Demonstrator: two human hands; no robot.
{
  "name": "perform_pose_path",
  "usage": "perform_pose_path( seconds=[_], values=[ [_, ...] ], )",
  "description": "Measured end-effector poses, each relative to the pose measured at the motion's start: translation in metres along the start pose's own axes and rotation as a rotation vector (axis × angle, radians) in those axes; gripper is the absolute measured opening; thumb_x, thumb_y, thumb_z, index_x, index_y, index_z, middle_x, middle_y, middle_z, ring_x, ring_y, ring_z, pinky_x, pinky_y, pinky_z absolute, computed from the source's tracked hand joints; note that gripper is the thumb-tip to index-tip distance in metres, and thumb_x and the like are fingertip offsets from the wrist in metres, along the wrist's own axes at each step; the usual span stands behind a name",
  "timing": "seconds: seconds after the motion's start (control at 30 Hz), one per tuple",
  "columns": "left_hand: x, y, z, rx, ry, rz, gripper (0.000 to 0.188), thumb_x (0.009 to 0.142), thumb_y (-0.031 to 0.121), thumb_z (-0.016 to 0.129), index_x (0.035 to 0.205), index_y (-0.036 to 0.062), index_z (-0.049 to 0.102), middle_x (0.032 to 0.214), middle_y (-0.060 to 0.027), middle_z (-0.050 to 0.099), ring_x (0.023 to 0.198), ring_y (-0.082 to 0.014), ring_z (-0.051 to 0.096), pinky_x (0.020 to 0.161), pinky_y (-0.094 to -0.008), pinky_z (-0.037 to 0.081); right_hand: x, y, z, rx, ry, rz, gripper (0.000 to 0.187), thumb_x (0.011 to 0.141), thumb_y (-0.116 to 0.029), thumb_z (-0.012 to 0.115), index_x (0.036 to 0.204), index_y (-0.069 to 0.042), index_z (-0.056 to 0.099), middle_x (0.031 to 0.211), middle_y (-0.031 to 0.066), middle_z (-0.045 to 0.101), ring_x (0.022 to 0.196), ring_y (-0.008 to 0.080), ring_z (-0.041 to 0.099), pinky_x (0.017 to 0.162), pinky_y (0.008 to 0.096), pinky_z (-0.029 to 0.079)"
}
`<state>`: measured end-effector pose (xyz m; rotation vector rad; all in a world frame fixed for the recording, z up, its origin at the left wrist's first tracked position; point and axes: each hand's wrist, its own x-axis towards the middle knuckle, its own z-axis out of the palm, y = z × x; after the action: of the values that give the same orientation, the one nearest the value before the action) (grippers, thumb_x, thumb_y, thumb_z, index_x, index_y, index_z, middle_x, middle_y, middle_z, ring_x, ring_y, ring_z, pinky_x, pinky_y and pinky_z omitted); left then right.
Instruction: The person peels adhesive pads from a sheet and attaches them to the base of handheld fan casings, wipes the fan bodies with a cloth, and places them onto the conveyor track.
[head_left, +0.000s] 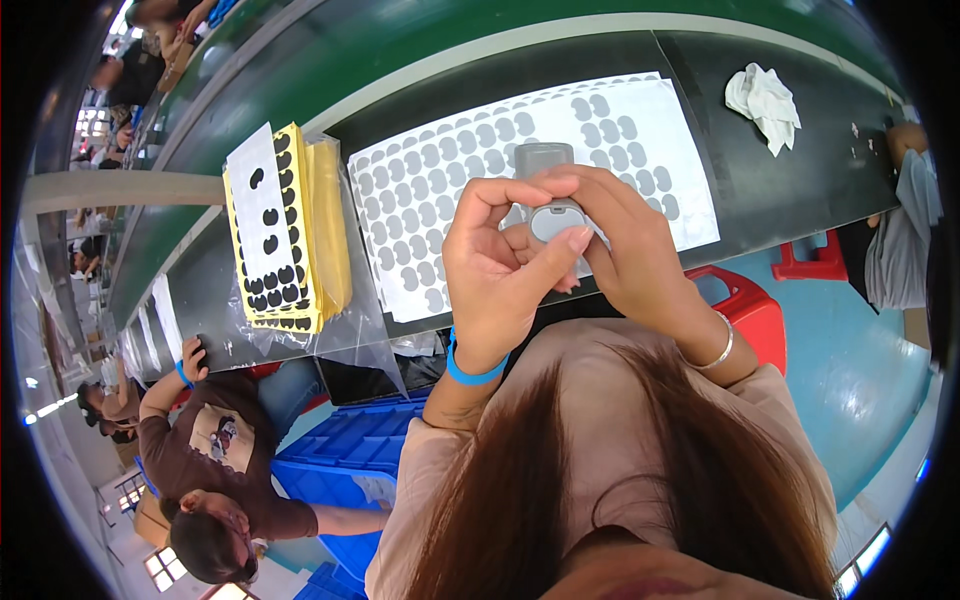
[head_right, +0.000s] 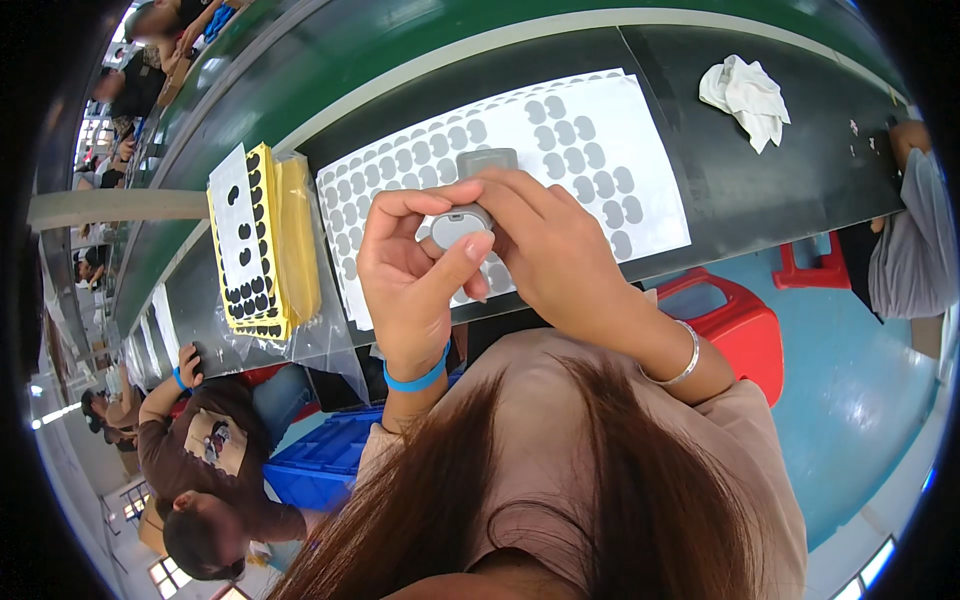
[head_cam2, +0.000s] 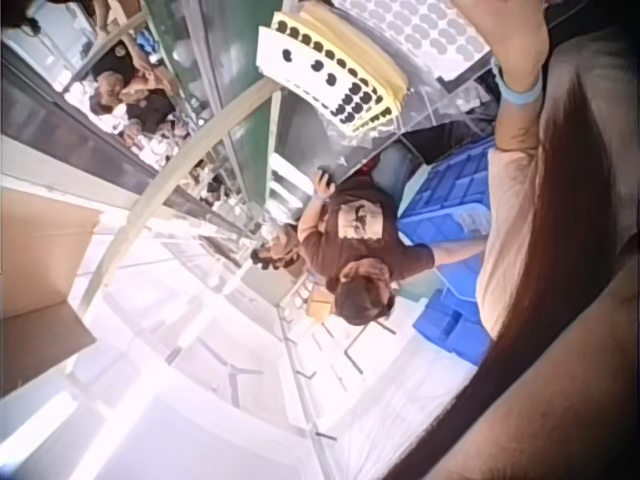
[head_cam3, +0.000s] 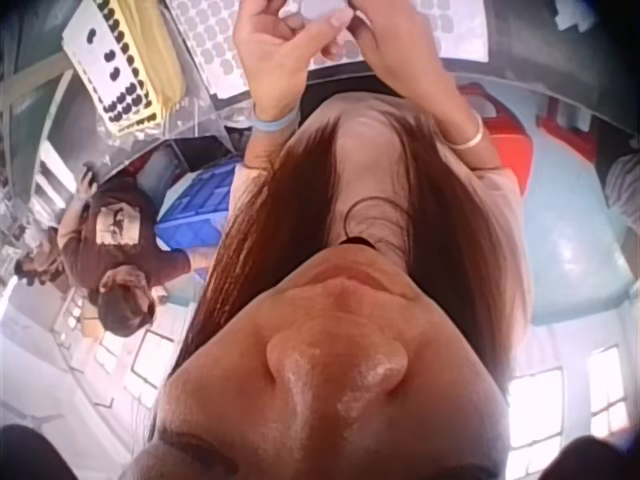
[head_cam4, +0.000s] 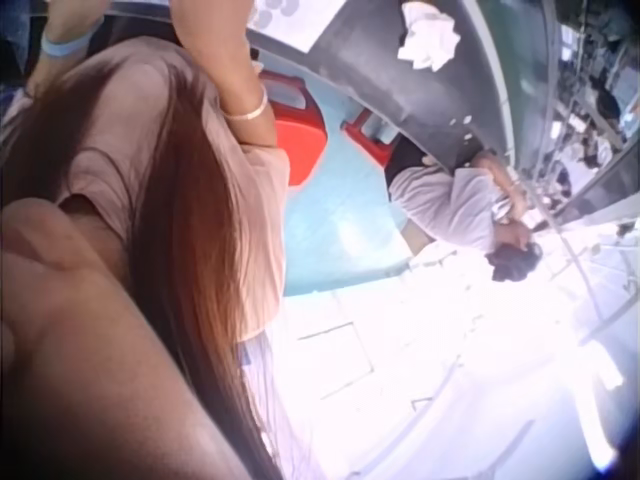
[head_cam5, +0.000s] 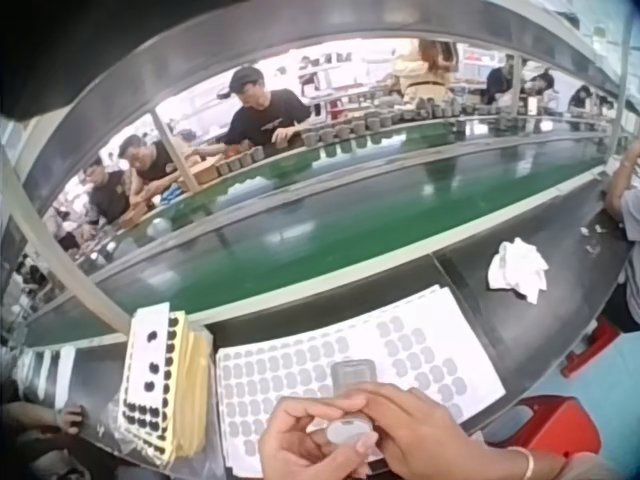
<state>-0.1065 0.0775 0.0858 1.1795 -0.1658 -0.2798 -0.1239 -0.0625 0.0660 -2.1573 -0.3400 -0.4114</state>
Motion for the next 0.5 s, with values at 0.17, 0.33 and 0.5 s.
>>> perform_pose_path(
  seconds=[0.17,0.33,0.5],
  values=[
    [0.003,-0.008,-0.008,-0.038,-0.06,0.021,0.025,0.076,-0.009,0.063,0.095,-0.0028,0.049,0.108,-0.019,0.058,0.062,-0.0135,0.062,0.052,-0.0215,0.053,0.0,0.0,-0.002,0.215,-0.04,0.107,0.04,0.071,0.012,0.047,0.108,-0.002,0.055,0.109,0.013,0.058,0.1,0.0315,0.057,0.081,0.0341,0.047],
    [0.006,-0.01,-0.011,-0.155,-0.08,-0.015,0.018,0.08,-0.009,0.058,0.096,-0.0048,0.051,0.106,-0.0211,0.059,0.06,-0.0152,0.063,0.052,-0.0233,0.054,0.0,0.003,-0.004,0.244,-0.077,0.147,0.039,0.071,0.012,0.045,0.107,-0.001,0.055,0.109,0.0132,0.058,0.101,0.0315,0.057,0.083,0.034,0.047],
    [0.008,-0.009,-0.014,-0.107,-0.099,0.027,0.008,0.082,-0.006,0.057,0.089,-0.005,0.054,0.1,-0.0225,0.062,0.054,-0.0143,0.061,0.046,-0.0235,0.052,0.002,0.003,-0.006,0.155,-0.119,0.087,0.042,0.067,0.014,0.043,0.106,0.001,0.055,0.11,0.0149,0.057,0.101,0.0326,0.057,0.083,0.0345,0.047]
  ],
)
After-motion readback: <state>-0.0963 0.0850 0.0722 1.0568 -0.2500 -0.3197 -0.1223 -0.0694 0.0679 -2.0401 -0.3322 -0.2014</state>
